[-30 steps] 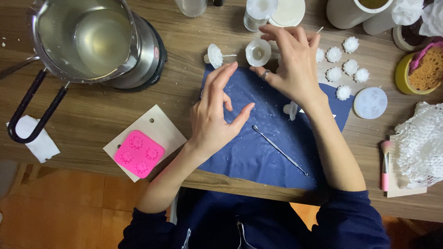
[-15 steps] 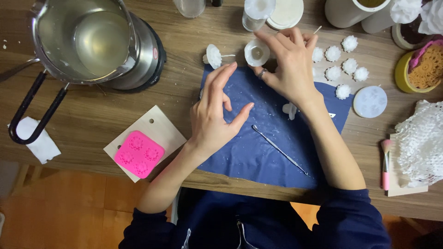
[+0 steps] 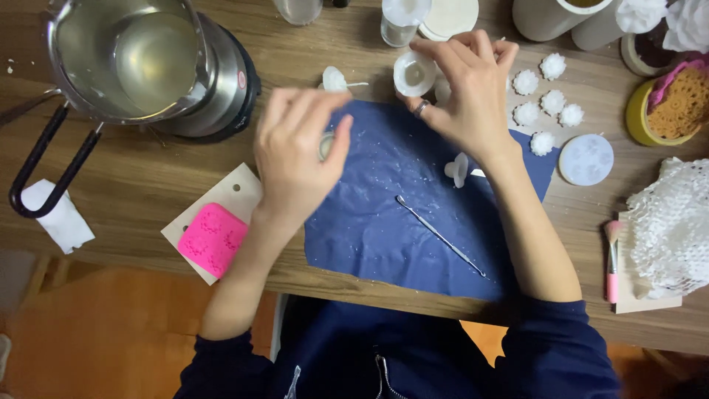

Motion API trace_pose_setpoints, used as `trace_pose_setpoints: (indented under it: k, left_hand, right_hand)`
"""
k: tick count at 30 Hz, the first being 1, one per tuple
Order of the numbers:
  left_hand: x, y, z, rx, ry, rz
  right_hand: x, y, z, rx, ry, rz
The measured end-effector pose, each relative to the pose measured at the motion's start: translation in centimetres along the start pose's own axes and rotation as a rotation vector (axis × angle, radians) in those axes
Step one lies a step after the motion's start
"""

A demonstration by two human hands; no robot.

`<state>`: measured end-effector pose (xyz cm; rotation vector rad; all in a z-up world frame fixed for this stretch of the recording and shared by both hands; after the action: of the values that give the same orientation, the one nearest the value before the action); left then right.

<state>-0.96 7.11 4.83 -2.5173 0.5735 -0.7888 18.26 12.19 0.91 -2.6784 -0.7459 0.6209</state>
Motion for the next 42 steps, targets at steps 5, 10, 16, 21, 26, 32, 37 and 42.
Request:
trace_pose_setpoints:
  k: [5, 10, 16, 21, 26, 32, 37, 42]
  left_hand:
    - [6.0, 3.4, 2.7, -0.110, -0.099, 0.278]
    - [7.6, 6.4, 5.6, -0.290, 0.004, 0.358]
    - [7.9, 7.2, 4.3, -0.152, 0.034, 0.300]
    - [6.7, 7.3, 0.8, -0.104, 0.011, 0.216]
    - [2.3, 10.2, -2.8, -0.043, -0.016, -0.038]
    - [-7.4, 14.7, -8.5, 0.072, -0.112, -0.489]
    - [-16.6, 14.9, -12.1, 0.165, 0.063, -0.659]
    - [-19.8, 11.8, -11.2, 0.085, -0.366, -0.566]
  right_hand:
    - [0.4, 0.0, -0.7, 0.047, -0.018, -0.042]
    - [0.8, 0.1, -1.2, 0.088, -0.026, -0.050]
    - [0.6, -0.1, -1.2, 0.083, -0.047, -0.097]
    - [-0.2, -0.1, -1.7, 0.078, -0.066, -0.113]
    - [0.7, 0.4, -0.9, 0.079, -0.043, -0.107]
    - [1.3, 0.7, 0.0, 0.035, -0.015, -0.049]
    - [1.3, 0.7, 0.0, 0.049, 0.007, -0.091]
    - [1.9, 0.8, 0.4, 0.030, 0.062, -0.101]
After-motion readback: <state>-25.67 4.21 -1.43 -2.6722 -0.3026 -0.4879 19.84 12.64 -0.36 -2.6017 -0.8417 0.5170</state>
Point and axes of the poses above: each hand's wrist, its own y-axis away from the middle knuckle, its own z-axis out of the palm, x = y × z, the point moved 5 cm from there along -y, towards the middle knuckle, and after that the axes turned 2 degrees about -y, right-handed, at the moved point
